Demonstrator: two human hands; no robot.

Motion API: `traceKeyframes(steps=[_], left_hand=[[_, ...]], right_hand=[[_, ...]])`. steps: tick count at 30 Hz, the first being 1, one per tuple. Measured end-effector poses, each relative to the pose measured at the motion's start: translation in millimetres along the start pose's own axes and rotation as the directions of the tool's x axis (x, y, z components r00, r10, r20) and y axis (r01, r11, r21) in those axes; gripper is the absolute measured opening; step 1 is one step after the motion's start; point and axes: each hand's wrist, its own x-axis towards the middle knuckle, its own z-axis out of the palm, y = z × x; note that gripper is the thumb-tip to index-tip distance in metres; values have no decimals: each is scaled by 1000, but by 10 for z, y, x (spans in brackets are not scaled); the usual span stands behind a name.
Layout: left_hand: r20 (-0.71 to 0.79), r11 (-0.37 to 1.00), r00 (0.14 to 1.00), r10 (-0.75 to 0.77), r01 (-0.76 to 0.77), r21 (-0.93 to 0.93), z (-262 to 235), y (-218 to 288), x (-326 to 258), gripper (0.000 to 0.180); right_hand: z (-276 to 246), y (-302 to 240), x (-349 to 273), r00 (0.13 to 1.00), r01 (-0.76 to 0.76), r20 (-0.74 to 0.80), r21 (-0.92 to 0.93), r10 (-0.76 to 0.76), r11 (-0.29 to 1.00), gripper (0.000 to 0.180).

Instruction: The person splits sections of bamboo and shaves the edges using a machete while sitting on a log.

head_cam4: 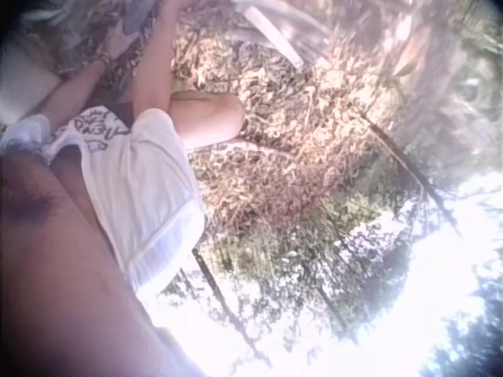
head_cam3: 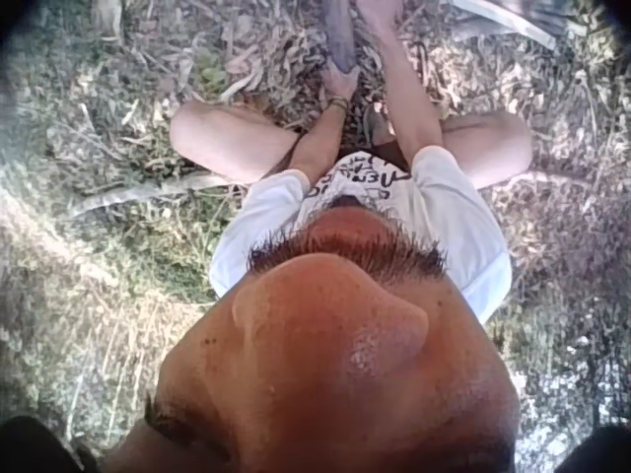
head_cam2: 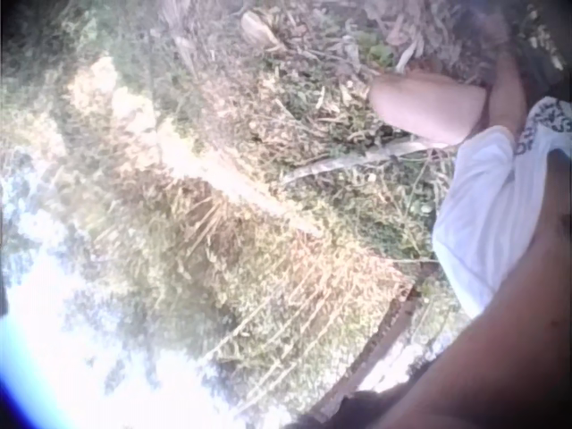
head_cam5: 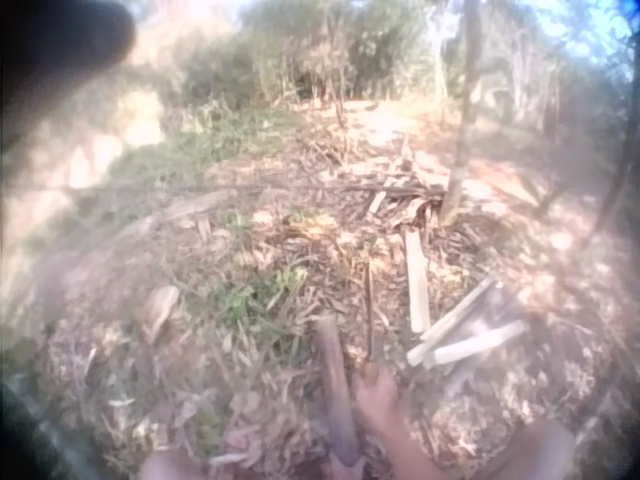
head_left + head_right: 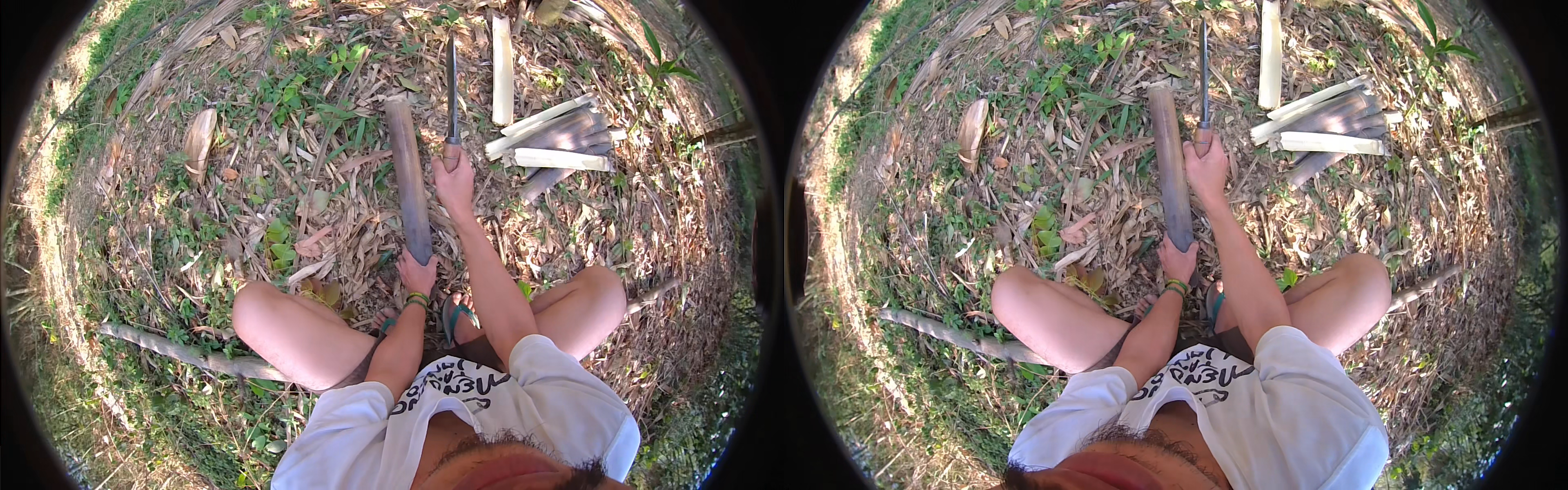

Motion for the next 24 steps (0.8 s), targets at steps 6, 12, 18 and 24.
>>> traceKeyframes(steps=[6, 12, 18, 24], left_hand=[[-98, 968, 994, 50, -25, 249, 128, 20, -179, 86], [-71, 982, 994, 79, -65, 176, 186, 23, -113, 84], [-89, 985, 996, 19, -3, 174, 140, -32, -43, 84], [-53, 986, 998, 31, -22, 166, 158, 51, -75, 87]], right_hand=[[105, 265, -255, 972, -174, 161, 15, 169, 985, 37], [172, 605, -474, 973, -151, 127, -284, 193, 947, 43], [288, -1005, 298, 966, 238, 142, -147, -218, 960, 45], [-216, -3469, 351, 600, 777, -207, 381, -772, 501, 30]])
